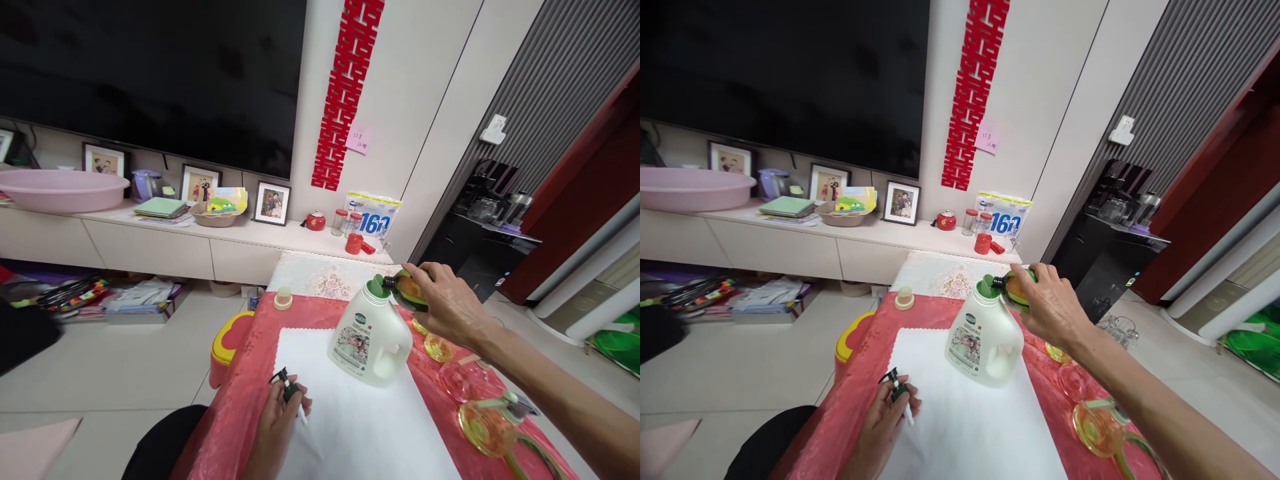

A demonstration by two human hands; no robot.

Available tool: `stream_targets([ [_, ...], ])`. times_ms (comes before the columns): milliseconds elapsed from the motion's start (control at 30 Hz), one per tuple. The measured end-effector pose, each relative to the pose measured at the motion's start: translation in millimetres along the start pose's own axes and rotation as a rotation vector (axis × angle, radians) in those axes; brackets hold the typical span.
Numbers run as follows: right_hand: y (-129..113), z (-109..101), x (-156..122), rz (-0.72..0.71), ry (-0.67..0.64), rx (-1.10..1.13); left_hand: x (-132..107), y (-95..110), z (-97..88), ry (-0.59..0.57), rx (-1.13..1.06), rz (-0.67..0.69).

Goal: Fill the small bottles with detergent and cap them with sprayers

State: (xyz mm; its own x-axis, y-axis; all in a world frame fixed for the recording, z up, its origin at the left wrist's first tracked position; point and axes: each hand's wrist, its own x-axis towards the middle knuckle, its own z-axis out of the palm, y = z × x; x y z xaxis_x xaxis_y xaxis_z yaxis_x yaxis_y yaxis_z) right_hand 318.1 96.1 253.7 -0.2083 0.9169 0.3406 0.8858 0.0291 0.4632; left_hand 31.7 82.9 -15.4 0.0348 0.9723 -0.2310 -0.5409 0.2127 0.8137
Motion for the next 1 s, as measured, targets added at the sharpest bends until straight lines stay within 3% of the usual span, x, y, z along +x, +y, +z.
stream_targets([
  [400, 2.1, 3.8, 0.7, -0.055, 0.052, -0.061, 1.8, -4.1, -2.2, -0.009, -0.004, 0.027],
  [1000, -1.1, -1.1, 0.7, -0.035, -0.007, -0.097, -0.5, -0.5, 1.0, 0.002, -0.016, 0.014],
])
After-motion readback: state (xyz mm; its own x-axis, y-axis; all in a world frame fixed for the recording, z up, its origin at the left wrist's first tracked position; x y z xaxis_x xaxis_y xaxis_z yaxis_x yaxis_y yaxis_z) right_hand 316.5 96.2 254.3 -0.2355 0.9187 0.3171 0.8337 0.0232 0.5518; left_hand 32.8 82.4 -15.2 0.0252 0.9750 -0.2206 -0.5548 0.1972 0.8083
